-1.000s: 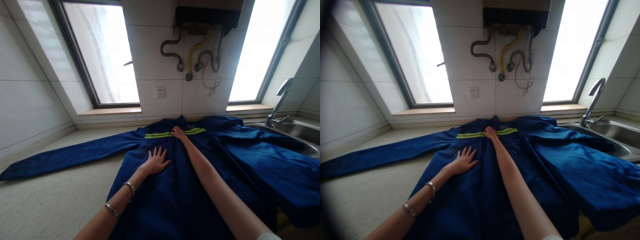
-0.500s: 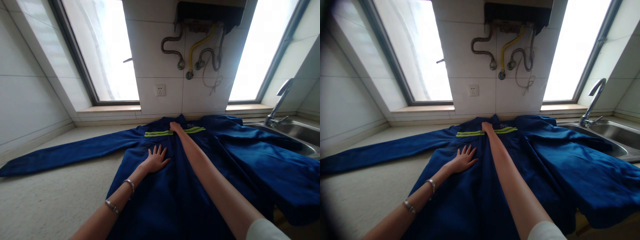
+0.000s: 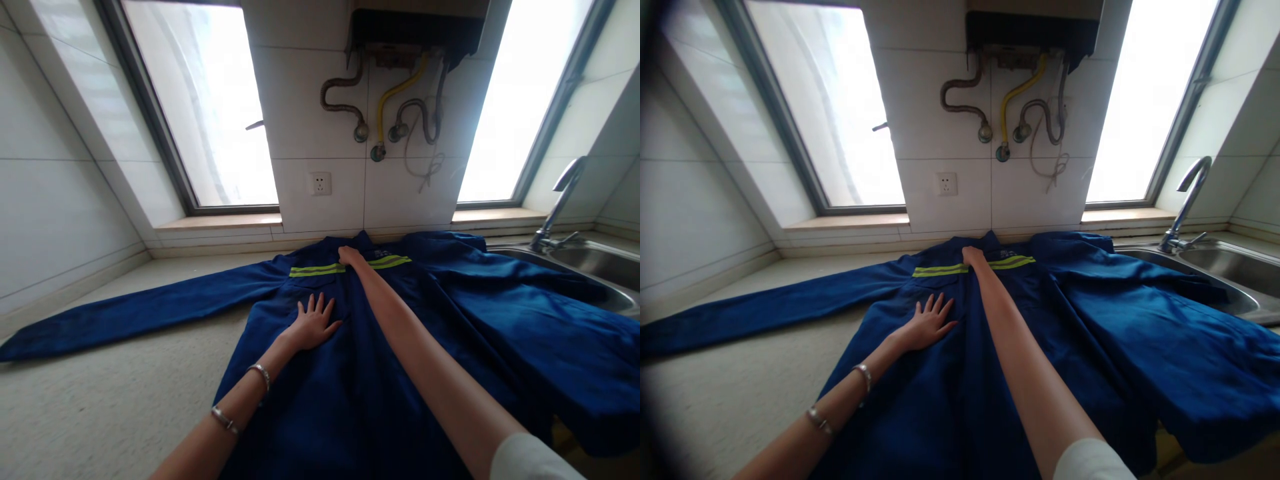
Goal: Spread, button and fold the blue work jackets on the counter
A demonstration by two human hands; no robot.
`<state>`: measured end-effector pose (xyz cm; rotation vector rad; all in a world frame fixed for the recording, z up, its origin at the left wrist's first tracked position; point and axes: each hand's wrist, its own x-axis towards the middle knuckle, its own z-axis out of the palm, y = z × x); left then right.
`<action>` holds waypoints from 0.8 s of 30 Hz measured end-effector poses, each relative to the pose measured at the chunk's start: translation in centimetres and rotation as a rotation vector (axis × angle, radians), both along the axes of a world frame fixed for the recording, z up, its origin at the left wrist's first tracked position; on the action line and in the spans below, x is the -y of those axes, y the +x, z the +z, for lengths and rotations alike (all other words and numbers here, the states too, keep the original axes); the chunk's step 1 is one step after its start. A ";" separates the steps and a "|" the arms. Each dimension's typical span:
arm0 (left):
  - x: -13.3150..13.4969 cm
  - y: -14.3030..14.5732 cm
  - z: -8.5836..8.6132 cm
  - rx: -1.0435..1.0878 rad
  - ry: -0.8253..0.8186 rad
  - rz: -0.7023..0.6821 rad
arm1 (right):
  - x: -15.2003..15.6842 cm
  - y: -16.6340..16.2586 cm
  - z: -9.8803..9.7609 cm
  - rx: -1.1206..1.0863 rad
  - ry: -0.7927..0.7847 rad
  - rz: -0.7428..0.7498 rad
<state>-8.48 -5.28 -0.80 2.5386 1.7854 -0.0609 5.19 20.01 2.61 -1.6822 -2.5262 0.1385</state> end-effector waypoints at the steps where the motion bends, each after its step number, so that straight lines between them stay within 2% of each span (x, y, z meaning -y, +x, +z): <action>1: 0.0 0.0 0.0 0.002 -0.003 0.001 | 0.3 0.3 -0.4 -0.012 0.001 -0.007; 6: 0.0 0.1 0.0 0.014 -0.015 0.002 | 3.0 1.9 -3.1 -0.064 0.055 -0.042; 9: 0.0 0.1 -0.1 0.023 0.003 0.012 | 4.8 2.2 -3.8 -0.116 0.087 -0.051; 12: 0.1 0.0 -0.3 0.041 0.036 0.025 | 6.3 2.1 -2.8 -0.166 -0.009 -0.033; 16: 0.1 -0.2 -0.5 0.059 0.057 0.028 | 9.5 3.0 -0.3 -0.183 -0.217 0.052; 18: 0.0 -0.2 -0.6 0.059 0.062 0.033 | 12.8 5.0 1.0 -0.250 -0.221 0.141; 21: -0.1 0.0 -0.5 0.049 0.064 0.038 | 20.4 10.5 2.9 -0.492 -0.252 0.304; 24: 0.2 0.4 -0.1 0.027 0.061 0.055 | 29.5 17.9 4.1 -0.774 -0.649 0.360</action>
